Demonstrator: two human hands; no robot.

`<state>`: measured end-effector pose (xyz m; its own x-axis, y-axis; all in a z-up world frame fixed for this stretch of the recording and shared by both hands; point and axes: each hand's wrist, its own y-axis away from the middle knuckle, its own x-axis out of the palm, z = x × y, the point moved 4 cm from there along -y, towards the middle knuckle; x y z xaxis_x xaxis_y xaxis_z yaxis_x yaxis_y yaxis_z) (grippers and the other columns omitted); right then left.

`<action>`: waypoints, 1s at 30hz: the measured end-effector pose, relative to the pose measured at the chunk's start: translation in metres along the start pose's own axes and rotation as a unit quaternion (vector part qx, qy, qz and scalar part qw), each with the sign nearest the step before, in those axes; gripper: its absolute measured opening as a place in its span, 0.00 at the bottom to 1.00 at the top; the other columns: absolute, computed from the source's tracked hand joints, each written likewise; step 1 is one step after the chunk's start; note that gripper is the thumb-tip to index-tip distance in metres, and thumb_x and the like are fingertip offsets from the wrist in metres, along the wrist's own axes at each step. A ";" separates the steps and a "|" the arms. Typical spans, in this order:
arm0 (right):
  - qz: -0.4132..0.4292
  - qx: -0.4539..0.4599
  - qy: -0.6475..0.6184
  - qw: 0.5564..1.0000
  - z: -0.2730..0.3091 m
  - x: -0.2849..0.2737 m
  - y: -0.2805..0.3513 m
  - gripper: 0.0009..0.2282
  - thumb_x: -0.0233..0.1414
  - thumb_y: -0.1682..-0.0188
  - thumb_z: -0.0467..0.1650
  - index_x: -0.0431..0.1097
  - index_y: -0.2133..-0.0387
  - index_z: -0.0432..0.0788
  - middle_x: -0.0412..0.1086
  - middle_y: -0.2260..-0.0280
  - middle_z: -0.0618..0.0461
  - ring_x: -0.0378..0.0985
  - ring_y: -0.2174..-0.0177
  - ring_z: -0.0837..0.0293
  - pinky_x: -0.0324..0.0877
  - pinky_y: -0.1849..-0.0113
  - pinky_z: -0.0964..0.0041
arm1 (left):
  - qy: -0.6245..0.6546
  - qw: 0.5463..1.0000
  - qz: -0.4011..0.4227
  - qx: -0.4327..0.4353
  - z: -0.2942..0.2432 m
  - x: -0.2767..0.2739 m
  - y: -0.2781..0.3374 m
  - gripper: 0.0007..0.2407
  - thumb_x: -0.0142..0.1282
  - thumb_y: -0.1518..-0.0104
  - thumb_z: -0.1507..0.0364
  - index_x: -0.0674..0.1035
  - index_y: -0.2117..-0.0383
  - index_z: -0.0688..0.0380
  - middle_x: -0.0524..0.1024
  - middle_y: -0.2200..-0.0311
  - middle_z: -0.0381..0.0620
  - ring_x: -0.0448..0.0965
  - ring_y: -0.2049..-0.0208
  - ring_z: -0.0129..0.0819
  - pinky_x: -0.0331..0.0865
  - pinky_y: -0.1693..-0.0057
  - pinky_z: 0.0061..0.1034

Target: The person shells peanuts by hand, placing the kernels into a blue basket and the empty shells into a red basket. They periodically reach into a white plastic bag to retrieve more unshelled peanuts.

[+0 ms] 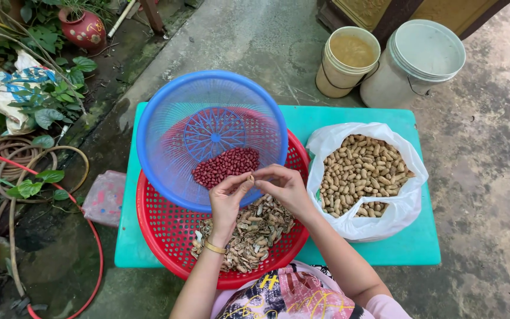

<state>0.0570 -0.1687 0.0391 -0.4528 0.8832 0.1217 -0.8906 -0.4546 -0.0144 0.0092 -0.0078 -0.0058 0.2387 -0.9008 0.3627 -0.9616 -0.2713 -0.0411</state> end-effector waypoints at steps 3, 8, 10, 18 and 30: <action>0.025 -0.023 -0.003 0.999 0.000 0.005 -0.014 0.09 0.58 0.53 0.23 0.77 0.60 0.33 0.76 0.64 0.55 0.80 0.64 0.62 0.76 0.62 0.68 | -0.018 0.999 0.012 0.024 -0.003 -0.012 -0.009 0.09 0.63 0.45 0.81 0.85 0.58 0.64 0.82 0.64 0.43 0.82 0.62 0.25 0.77 0.52 0.20; 0.030 -0.006 -0.031 0.999 -0.020 0.006 -0.035 0.08 0.59 0.54 0.23 0.77 0.62 0.31 0.78 0.67 0.49 0.81 0.67 0.60 0.78 0.64 0.68 | -0.097 0.991 0.027 0.083 -0.014 -0.020 -0.019 0.09 0.65 0.45 0.82 0.85 0.59 0.65 0.83 0.65 0.44 0.81 0.63 0.24 0.76 0.55 0.18; 0.017 -0.063 0.033 0.997 -0.024 0.011 -0.040 0.07 0.60 0.53 0.23 0.77 0.63 0.30 0.76 0.66 0.49 0.80 0.66 0.61 0.78 0.64 0.68 | -0.135 0.986 0.020 0.100 -0.017 -0.023 -0.020 0.09 0.65 0.45 0.81 0.85 0.59 0.65 0.83 0.65 0.44 0.81 0.63 0.24 0.76 0.55 0.18; -0.013 0.050 -0.111 0.992 -0.034 0.008 -0.064 0.06 0.58 0.53 0.25 0.76 0.65 0.33 0.77 0.68 0.50 0.81 0.69 0.61 0.80 0.67 0.66 | 0.092 0.992 -0.001 -0.087 0.014 -0.043 -0.045 0.10 0.62 0.43 0.78 0.84 0.55 0.62 0.85 0.60 0.46 0.83 0.63 0.28 0.76 0.53 0.21; -0.046 -0.075 0.222 0.971 -0.006 -0.002 -0.024 0.06 0.60 0.55 0.24 0.77 0.65 0.38 0.76 0.62 0.54 0.79 0.64 0.64 0.75 0.65 0.70 | -0.305 0.951 0.018 0.046 -0.055 -0.047 -0.040 0.11 0.67 0.47 0.73 0.86 0.59 0.57 0.86 0.62 0.46 0.84 0.66 0.28 0.76 0.56 0.23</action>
<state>0.0792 -0.1582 0.0330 -0.3143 0.8975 -0.3094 -0.9094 -0.3782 -0.1731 0.0288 0.0639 0.0305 0.2666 -0.9315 -0.2476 -0.9615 -0.2391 -0.1356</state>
